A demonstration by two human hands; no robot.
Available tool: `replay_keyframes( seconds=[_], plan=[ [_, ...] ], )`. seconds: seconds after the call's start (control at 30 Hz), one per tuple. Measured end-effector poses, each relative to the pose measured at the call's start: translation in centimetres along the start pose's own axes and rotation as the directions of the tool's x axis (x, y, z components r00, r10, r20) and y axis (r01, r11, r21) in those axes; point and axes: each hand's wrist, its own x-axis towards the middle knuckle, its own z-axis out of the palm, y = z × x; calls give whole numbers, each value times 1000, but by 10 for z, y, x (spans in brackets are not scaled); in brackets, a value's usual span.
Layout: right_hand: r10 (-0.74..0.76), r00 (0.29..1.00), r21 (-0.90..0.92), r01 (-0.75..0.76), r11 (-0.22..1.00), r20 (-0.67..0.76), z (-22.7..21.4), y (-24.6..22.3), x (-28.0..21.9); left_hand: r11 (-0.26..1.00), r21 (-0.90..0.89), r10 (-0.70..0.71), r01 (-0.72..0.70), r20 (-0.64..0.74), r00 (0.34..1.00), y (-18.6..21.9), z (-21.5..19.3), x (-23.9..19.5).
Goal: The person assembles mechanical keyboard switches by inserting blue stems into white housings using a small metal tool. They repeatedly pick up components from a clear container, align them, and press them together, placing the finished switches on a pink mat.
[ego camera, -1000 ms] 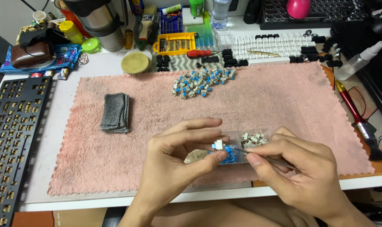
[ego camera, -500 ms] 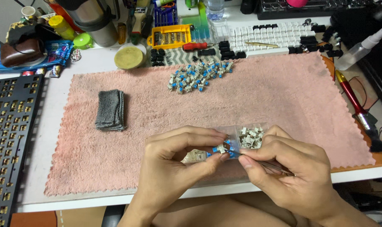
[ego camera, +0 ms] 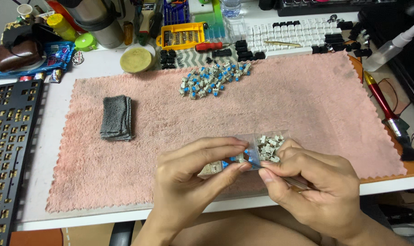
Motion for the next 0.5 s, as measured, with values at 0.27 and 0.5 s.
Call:
replay_keyframes(
  seconds=[0.27, 0.5],
  plan=[
    [47, 999, 43, -46, 998, -23, 6, -2, 0, 997, 13, 70, -69, -28, 997, -1, 7, -3],
    [87, 996, 55, -85, 995, -34, 7, 2, -4, 998, 4, 57, -57, -81, 995, -1, 16, -4]
  ],
)
